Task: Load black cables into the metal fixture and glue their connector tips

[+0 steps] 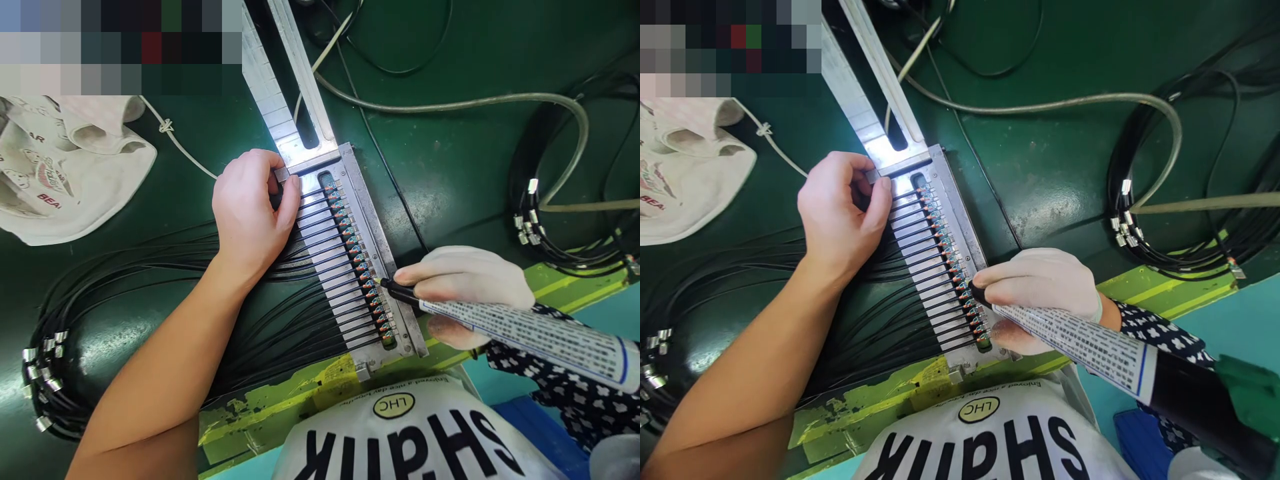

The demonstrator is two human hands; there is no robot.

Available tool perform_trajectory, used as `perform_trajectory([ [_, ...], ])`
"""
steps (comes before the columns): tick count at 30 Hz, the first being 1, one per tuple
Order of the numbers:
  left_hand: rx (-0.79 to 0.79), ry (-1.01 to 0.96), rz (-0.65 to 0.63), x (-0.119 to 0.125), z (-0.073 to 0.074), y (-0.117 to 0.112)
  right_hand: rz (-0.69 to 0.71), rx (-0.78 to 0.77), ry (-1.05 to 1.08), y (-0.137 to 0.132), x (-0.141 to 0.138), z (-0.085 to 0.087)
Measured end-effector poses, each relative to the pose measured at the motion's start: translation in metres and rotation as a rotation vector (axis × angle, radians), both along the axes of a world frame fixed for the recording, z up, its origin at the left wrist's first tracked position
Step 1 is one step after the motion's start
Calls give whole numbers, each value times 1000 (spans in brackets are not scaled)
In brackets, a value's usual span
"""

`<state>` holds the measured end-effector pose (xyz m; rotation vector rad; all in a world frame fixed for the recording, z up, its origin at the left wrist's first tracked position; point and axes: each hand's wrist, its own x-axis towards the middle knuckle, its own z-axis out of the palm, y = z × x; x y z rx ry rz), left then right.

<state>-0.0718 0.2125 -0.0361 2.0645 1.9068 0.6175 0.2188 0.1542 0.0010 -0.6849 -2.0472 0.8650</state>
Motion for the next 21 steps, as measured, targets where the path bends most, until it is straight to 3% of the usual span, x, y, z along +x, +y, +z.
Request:
perform_trajectory([
  [21,31,4,7,0,-3,0,-30,8,-12,-1,0,-6],
])
